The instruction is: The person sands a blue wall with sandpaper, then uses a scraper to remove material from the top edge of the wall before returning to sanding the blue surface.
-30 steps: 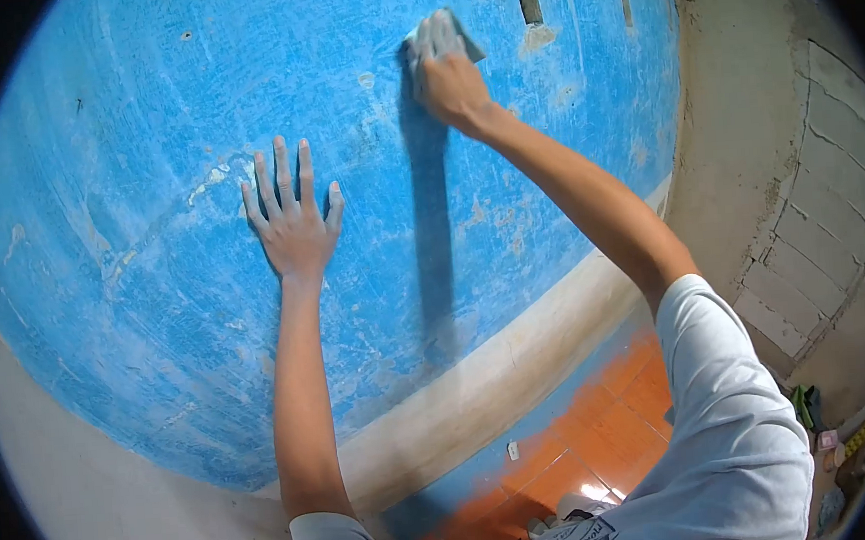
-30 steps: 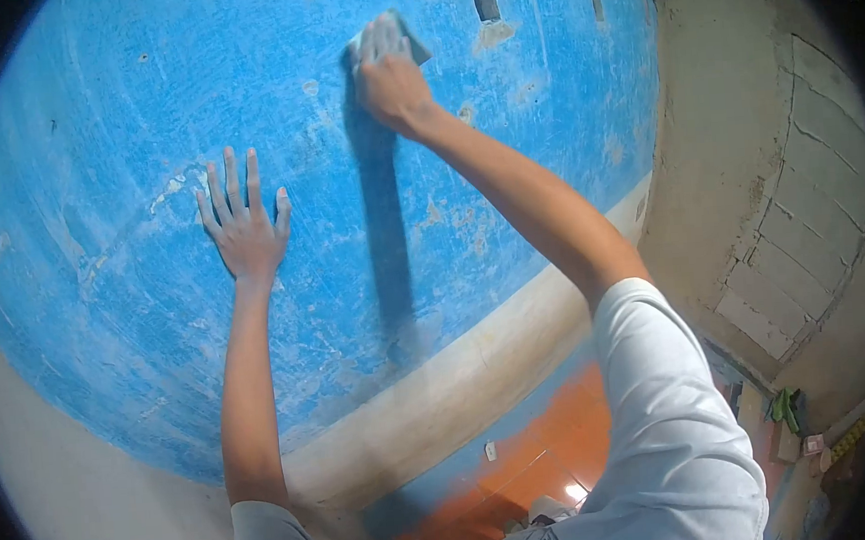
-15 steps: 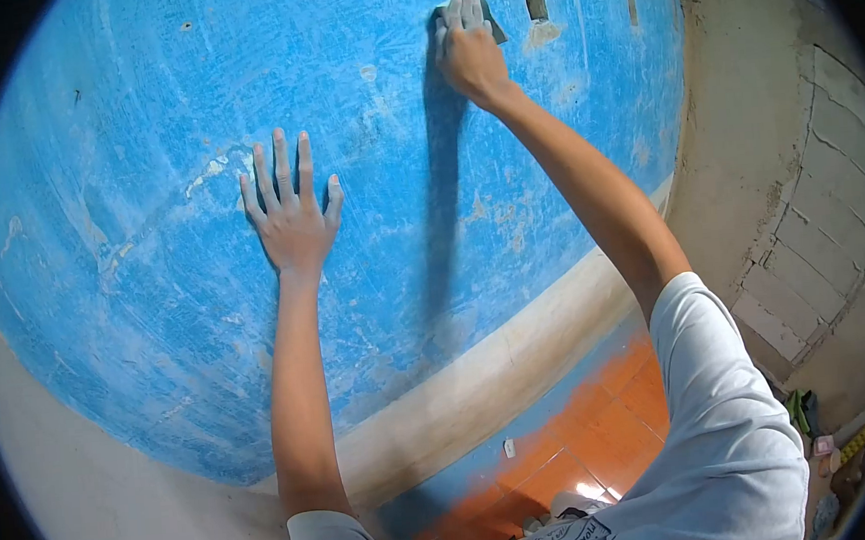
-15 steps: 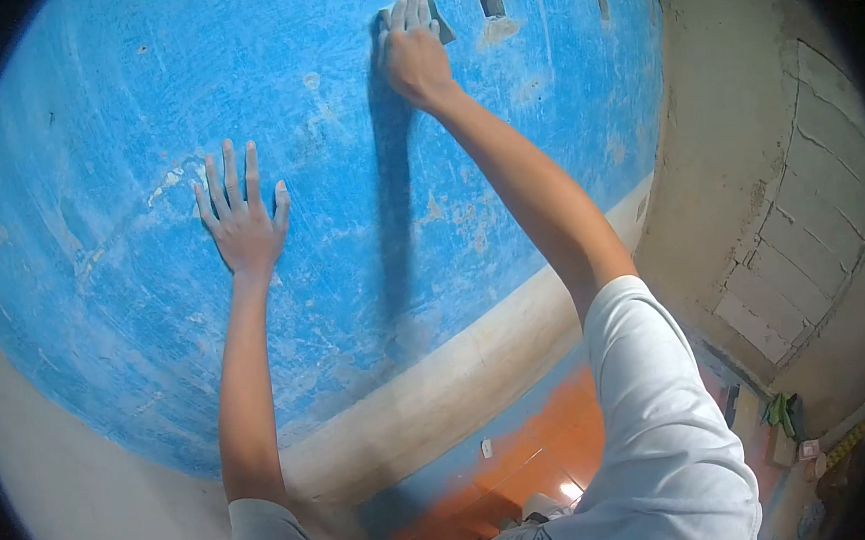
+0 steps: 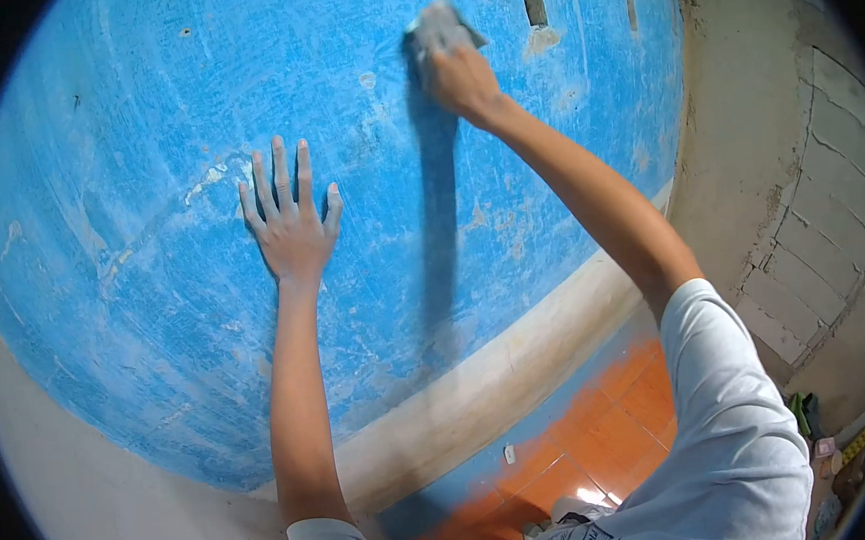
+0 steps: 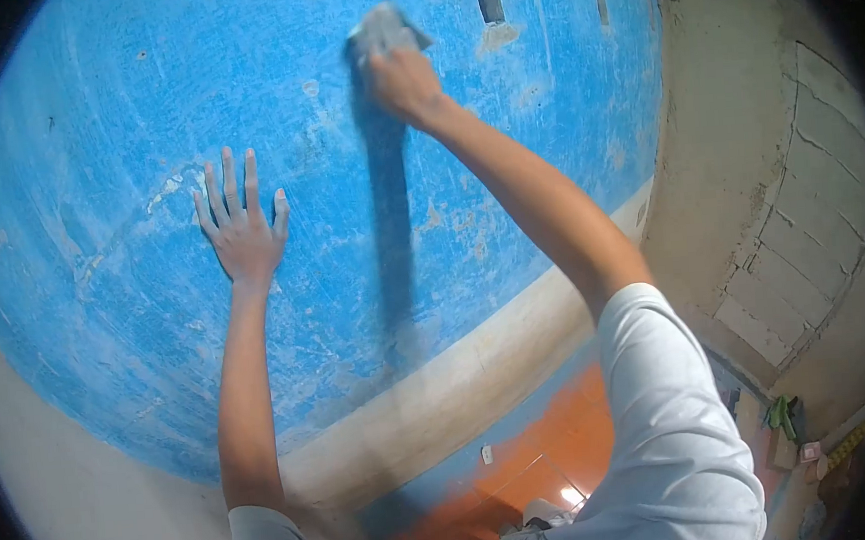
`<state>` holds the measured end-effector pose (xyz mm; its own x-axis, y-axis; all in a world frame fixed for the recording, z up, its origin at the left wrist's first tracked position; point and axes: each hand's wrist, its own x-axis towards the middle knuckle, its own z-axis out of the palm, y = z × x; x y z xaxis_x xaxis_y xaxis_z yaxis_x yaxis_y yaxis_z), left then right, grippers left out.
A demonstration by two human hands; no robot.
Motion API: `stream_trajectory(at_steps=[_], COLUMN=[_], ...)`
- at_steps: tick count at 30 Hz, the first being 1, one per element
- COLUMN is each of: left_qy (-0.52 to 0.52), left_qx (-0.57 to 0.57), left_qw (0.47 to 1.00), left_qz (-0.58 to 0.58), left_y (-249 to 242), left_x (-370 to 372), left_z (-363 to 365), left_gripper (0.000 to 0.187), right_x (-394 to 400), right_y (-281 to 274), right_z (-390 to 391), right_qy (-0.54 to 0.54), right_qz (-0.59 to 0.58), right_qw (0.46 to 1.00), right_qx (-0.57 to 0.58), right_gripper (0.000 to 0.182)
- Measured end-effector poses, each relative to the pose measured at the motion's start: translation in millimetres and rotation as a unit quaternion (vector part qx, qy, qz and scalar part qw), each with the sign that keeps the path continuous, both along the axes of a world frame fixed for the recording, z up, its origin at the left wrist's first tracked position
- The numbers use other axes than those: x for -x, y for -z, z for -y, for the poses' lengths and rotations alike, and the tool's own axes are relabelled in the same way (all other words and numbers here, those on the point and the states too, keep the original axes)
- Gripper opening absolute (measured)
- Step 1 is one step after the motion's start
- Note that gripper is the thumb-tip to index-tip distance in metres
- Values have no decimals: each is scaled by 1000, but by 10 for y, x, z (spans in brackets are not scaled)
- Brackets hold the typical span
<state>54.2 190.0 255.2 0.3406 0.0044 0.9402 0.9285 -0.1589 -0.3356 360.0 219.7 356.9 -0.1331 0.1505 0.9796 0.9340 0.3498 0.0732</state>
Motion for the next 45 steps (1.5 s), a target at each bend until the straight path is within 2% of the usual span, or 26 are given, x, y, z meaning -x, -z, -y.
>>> stream_trajectory(at_steps=[1, 4, 5, 8, 12, 13, 16, 17, 20, 21, 24, 25, 28, 29, 32, 33, 36, 37, 40, 43, 45], left_qy=[-1, -5, -5, 4, -1, -2, 0, 3, -6, -7, -6, -5, -6, -6, -3, -3, -7, -11, -13, -7, -10], left_qx=[-1, 2, 6, -10, -2, -1, -6, -9, 3, 3, 0, -3, -4, -2, -4, -6, -6, -3, -4, -6, -9], left_qw=[1000, 1000, 1000, 1000, 1000, 1000, 1000, 1000, 1000, 1000, 1000, 1000, 1000, 1000, 1000, 1000, 1000, 1000, 1000, 1000, 1000], left_qz=[2, 6, 7, 5, 5, 7, 6, 5, 9, 8, 5, 3, 3, 4, 4, 1, 1, 2, 2, -1, 0], left_y=[-4, -22, -14, -7, -13, -13, -15, -10, -10, -15, 5, 5, -7, -6, -7, -3, -1, 2, -23, -5, -8], left_x=[-6, -6, -11, -5, -7, -11, -8, -2, -10, -4, -4, 2, 7, 2, -2, 8, 4, -2, 3, -1, 16], left_z=[-8, -2, 2, -41, -17, -8, -30, -36, -14, -9, -7, -22, -28, -24, -24, -27, -39, -27, -31, -37, -35], left_gripper=[64, 64, 65, 65, 65, 64, 65, 65, 64, 64, 64, 64, 64, 64, 63, 64, 64, 64, 64, 64, 64], right_x=[-43, 155, 240, -124, -58, 63, -15, -79, 125, 265, 50, -47, 73, 112, 53, -39, -60, 55, 127, -73, 64], right_y=[-81, -116, -38, -71, -121, -44, -18, -66, -31, -46, 4, -57, -94, -124, -23, -107, -128, -132, 66, -99, -102], right_z=[-37, -111, -61, -82, -70, 31, 29, 44, -54, 171, -52, -55, -89, -80, -39, 65, -132, -50, -6, 39, 58], right_qy=[47, 96, 51, 5, 108, 92, 80, 38, 102, 156, 73, 46, 163, 141, 103, 90, 182, 155, 115, 60, 139], right_qz=[-19, 18, 25, 52, 23, 53, 103, 23, -5, 60, 83, 45, 10, 33, 89, 89, 16, 11, 81, 2, 17], right_qw=[995, 982, 990, 995, 987, 990, 982, 998, 992, 986, 988, 993, 979, 989, 986, 991, 978, 987, 983, 996, 989], right_qx=[-92, -162, -127, -83, -118, -94, -134, -39, -79, -7, -107, -102, -119, -33, -94, -52, -100, -41, -115, -64, -40], right_gripper=[45, 44, 43, 40, 32, 36, 39, 45, 46, 47, 45, 46, 46, 48, 47, 47, 47, 48, 43, 43, 45])
